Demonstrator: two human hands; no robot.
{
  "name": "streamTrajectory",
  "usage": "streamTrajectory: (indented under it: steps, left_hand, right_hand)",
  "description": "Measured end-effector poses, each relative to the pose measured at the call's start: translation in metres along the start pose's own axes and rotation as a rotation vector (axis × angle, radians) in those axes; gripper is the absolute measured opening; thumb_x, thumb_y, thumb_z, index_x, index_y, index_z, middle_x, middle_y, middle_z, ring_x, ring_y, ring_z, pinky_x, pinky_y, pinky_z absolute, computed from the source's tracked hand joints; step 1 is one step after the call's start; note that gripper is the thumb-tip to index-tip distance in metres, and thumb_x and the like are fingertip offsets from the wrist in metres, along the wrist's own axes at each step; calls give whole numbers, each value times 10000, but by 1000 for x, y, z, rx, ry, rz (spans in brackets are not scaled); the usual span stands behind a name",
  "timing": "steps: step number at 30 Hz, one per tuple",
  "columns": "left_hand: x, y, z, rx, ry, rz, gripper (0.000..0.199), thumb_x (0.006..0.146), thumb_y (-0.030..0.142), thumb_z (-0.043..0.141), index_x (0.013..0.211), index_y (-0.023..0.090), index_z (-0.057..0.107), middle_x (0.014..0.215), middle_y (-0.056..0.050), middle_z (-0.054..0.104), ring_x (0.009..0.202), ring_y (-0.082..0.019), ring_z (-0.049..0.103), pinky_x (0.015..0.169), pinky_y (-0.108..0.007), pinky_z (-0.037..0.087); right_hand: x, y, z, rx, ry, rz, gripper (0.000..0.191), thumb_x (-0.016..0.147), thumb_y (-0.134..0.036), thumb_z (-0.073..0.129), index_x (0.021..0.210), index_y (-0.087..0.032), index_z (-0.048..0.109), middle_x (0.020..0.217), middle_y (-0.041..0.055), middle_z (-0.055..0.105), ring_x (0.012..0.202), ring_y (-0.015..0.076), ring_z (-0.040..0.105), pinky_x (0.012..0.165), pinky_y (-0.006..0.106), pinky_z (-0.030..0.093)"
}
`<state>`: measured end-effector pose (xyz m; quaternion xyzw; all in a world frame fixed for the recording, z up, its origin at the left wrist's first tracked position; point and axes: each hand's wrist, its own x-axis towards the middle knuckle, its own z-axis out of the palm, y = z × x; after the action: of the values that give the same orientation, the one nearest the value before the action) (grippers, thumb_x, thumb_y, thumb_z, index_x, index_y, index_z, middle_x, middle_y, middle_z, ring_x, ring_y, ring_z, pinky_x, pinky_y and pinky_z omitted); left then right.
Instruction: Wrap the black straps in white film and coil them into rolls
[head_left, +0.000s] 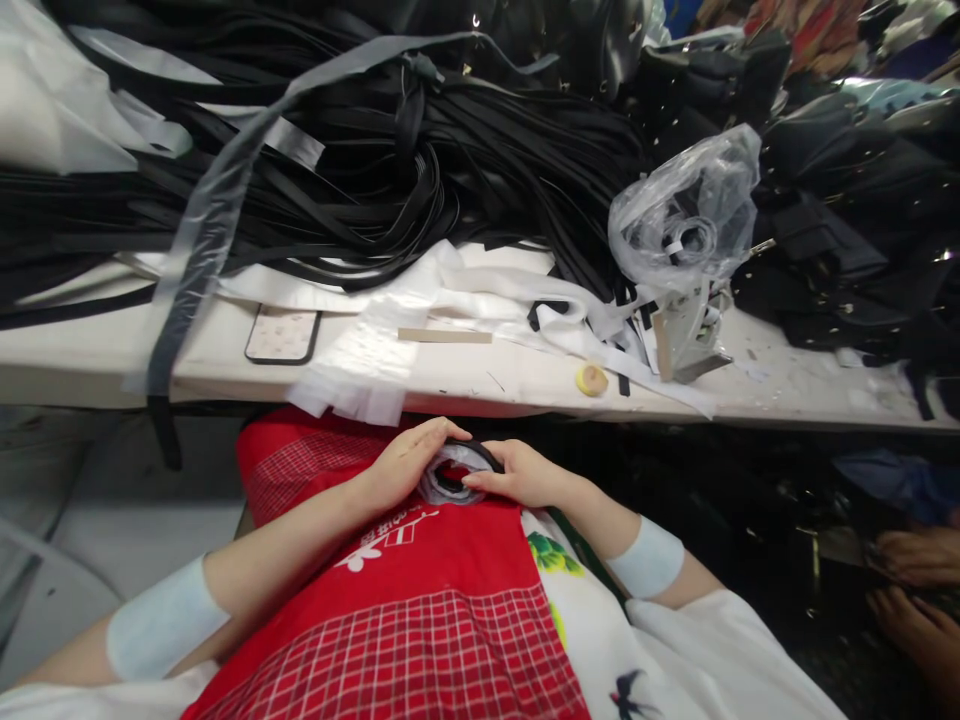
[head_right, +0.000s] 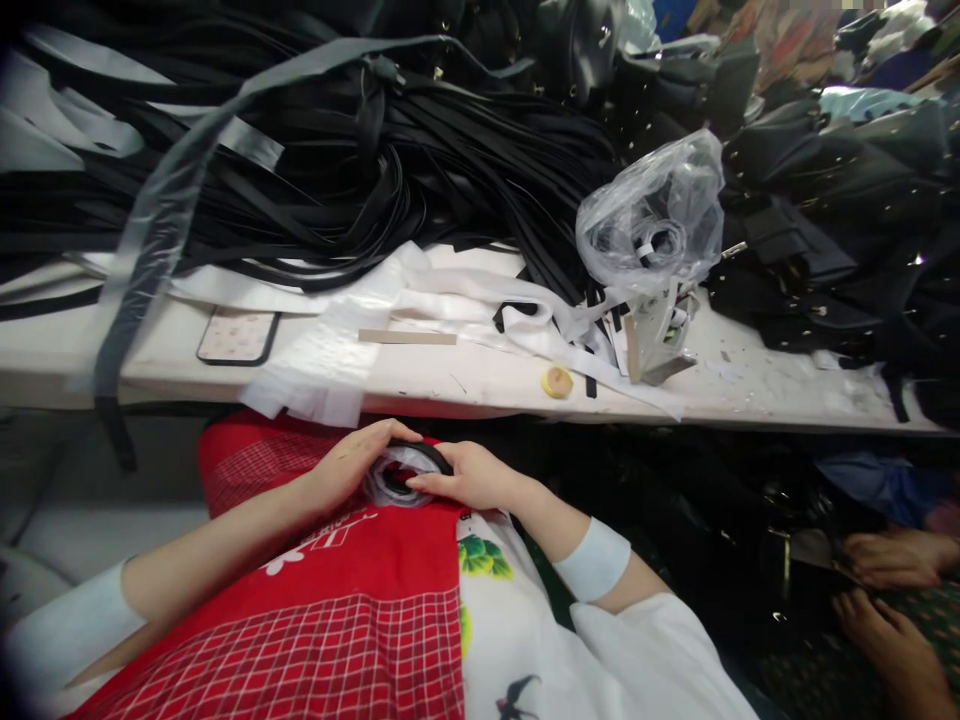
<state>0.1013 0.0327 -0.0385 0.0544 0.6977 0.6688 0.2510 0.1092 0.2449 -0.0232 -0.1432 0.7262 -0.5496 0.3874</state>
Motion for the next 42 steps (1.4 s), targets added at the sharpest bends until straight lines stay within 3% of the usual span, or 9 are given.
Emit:
streamTrajectory:
  steps: [3, 7, 13, 19, 22, 26, 32, 37, 42]
  left_hand:
    - [9, 12, 0, 71, -40, 17, 507, 959, 525, 348, 854, 160, 684, 864, -66, 687, 809, -210, 606, 799, -305, 468]
    - [14, 22, 8, 285, -166, 117, 369, 937, 467, 457, 864, 187, 687, 856, -44, 689, 810, -202, 611, 767, -277, 453]
    - [17, 8, 12, 309, -160, 68, 309, 900, 436, 520, 865, 212, 730, 879, -50, 720, 834, -226, 636, 795, -288, 472]
    - [22, 0, 10, 234, -122, -68, 368, 872, 502, 548, 878, 192, 745, 901, -55, 747, 872, -257, 653, 822, -307, 473]
    - [23, 4, 11, 188, -142, -70, 408, 883, 506, 516, 867, 175, 754, 897, -66, 752, 865, -253, 662, 815, -304, 486]
    - [22, 13, 5, 82, -230, -35, 423, 906, 467, 477, 965, 165, 767, 1032, -89, 751, 970, -246, 663, 922, -314, 471]
    - [10, 9, -14, -2, -268, -98, 478, 892, 517, 522, 1123, 151, 724, 1053, -99, 734, 884, -209, 657, 774, -261, 498]
    - [5, -5, -14, -226, -168, -239, 479, 815, 516, 629, 1099, 138, 705, 878, -61, 718, 567, -115, 563, 531, -204, 438]
    - [13, -9, -12, -239, -135, -260, 408, 779, 483, 651, 963, 126, 728, 714, -41, 695, 523, -136, 566, 498, -219, 442]
  right_hand:
    - [2, -8, -8, -157, -6, -4, 400, 873, -515, 604, 1056, -168, 684, 944, 17, 720, 848, 204, 654, 784, 283, 487]
    - [3, -11, -10, -265, 24, -15, 386, 860, -501, 628, 1041, -169, 704, 923, 24, 732, 828, 209, 661, 759, 279, 484]
    - [-1, -3, -16, -252, 85, -6, 396, 848, -507, 641, 1077, -188, 691, 856, 13, 707, 722, 153, 624, 662, 237, 472]
    - [-3, -13, -66, -404, 666, -17, 243, 903, -374, 575, 990, -167, 668, 844, 43, 675, 727, 149, 603, 686, 264, 476]
    - [24, -19, -75, -564, 680, -119, 188, 908, -313, 566, 1002, -182, 663, 854, 45, 677, 745, 160, 608, 734, 286, 484]
    - [88, -27, -68, -871, 627, -295, 247, 925, -248, 545, 1149, -186, 628, 1097, 105, 658, 1051, 225, 576, 938, 352, 450]
    - [147, -31, -69, -1156, 506, -233, 247, 988, -241, 441, 1004, -145, 669, 1039, 141, 644, 1013, 241, 564, 925, 358, 421]
    - [92, -55, -58, -905, 642, -296, 280, 1003, -259, 372, 994, -174, 639, 963, 92, 666, 896, 197, 604, 798, 289, 435]
    - [-1, -87, -30, -889, 262, -194, 252, 907, -381, 564, 730, -215, 637, 668, 7, 658, 612, 142, 579, 592, 260, 368]
